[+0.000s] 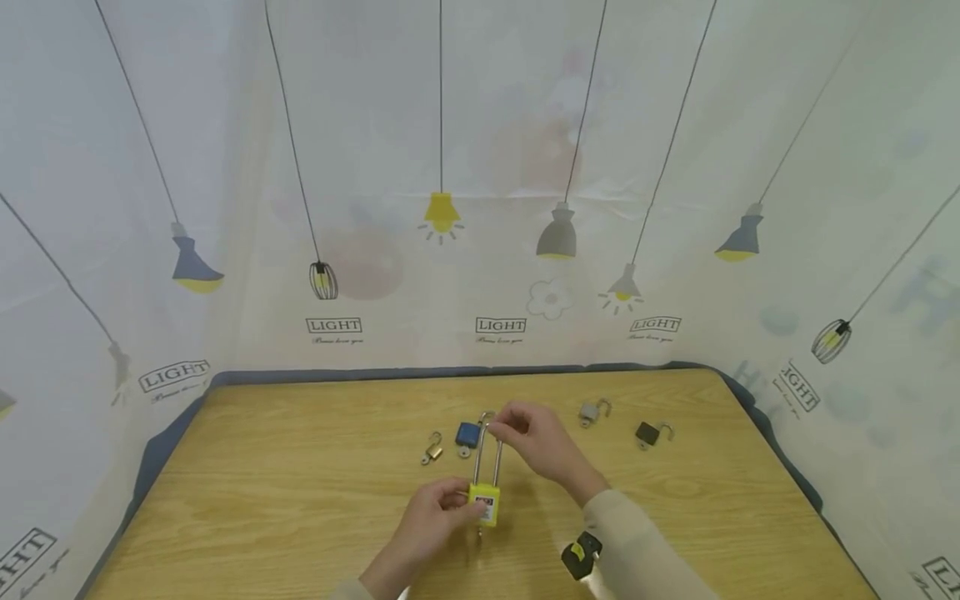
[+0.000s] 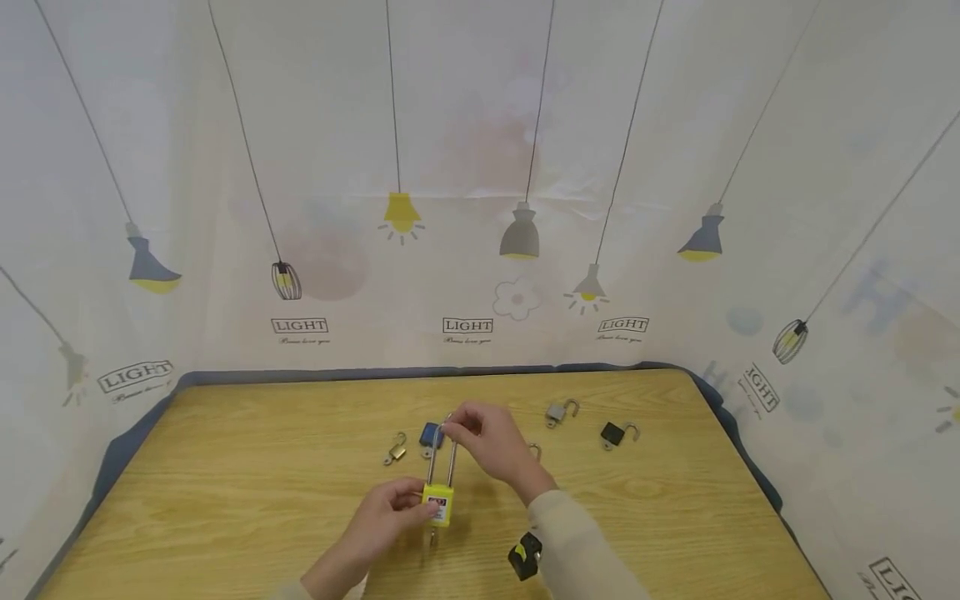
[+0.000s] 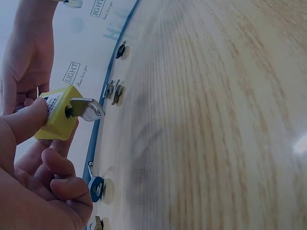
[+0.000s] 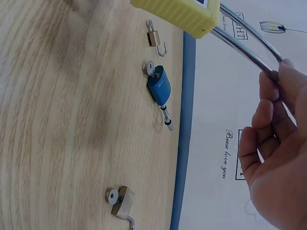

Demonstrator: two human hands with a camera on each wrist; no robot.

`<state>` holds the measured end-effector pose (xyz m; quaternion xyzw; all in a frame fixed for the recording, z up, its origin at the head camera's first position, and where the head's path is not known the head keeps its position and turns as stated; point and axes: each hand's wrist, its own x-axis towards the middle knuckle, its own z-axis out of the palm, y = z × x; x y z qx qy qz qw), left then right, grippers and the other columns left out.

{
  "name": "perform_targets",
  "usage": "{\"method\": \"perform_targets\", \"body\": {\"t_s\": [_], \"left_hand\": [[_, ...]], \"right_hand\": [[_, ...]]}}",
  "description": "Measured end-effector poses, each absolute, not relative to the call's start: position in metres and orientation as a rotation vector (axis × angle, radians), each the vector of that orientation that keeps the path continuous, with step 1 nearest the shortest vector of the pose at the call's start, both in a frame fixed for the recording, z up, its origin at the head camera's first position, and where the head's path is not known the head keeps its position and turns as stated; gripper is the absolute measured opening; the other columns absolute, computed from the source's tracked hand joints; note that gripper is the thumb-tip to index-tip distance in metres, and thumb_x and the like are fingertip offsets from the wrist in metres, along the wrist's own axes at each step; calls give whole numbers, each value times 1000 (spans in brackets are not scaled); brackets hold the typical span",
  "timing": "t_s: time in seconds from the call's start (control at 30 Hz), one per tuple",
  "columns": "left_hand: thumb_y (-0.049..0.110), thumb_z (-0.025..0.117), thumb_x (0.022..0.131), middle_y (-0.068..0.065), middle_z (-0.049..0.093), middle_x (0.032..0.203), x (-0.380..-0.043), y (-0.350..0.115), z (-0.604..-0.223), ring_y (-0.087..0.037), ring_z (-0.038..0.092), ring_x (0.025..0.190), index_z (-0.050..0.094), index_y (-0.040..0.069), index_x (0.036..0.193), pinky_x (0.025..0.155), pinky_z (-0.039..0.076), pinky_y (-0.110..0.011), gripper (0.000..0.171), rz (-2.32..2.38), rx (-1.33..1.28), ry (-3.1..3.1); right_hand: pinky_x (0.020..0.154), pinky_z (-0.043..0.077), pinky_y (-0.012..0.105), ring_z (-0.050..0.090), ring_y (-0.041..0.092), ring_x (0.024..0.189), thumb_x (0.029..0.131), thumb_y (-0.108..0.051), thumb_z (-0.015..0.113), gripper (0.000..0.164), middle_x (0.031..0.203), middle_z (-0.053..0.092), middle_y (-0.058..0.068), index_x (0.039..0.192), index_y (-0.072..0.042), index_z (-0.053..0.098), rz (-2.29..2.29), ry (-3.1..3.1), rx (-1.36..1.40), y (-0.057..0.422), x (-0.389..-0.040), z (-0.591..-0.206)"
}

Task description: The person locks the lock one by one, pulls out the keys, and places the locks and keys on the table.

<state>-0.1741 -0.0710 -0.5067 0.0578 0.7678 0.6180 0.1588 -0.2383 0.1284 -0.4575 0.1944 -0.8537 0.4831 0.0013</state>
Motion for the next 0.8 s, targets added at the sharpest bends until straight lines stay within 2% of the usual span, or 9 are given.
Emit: {"method": "perform_targets", "body": {"t_s": [0.13, 0.33, 0.47, 0.6, 0.7, 0.8], "left_hand": [[30, 73, 83, -5, 70, 94, -174, -72, -508, -17, 62, 86, 66, 10, 111, 77, 49, -34, 35, 1787, 183, 2175], [31, 71, 85, -8, 69, 99, -175, -76, -506, -19, 63, 88, 62, 7, 117, 83, 49, -40, 41, 1814, 206, 2169], [32, 71, 85, -9, 70, 102, -177, -80, -506, -19, 63, 91, 61, 7, 119, 86, 50, -43, 43, 1815, 189, 2200], [33, 70, 85, -10, 70, 104, -180, -83, -505, -19, 64, 93, 61, 6, 120, 89, 49, -47, 46, 1835, 167, 2211], [32, 71, 84, -11, 70, 103, -180, -85, -505, -20, 64, 93, 60, 5, 119, 91, 48, -47, 46, 1858, 137, 2209], [31, 71, 85, -11, 70, 104, -181, -86, -506, -19, 63, 94, 60, 5, 119, 92, 46, -48, 45, 1871, 117, 2207]], "right_hand": [[67, 48, 31, 55, 14, 76, 93, -33, 61, 13, 87, 64, -6, 95, -21, 65, 1551, -2680, 573, 126, -237, -459], [75, 49, 39, 59, 20, 85, 98, -27, 55, 31, 96, 65, 5, 127, -15, 55, 1702, -2631, 461, 125, -232, -465], [74, 50, 37, 58, 19, 85, 100, -26, 51, 28, 96, 65, 5, 122, -11, 58, 1706, -2688, 444, 132, -221, -479], [75, 49, 32, 56, 16, 87, 97, -23, 56, 25, 102, 65, 7, 117, -9, 62, 1645, -2806, 522, 138, -206, -498], [76, 50, 32, 57, 18, 88, 94, -21, 59, 25, 105, 66, 9, 113, -5, 64, 1661, -2851, 608, 136, -195, -508], [74, 50, 30, 59, 17, 86, 92, -23, 62, 25, 101, 67, 5, 110, -6, 66, 1706, -2865, 691, 128, -183, -513]]}}
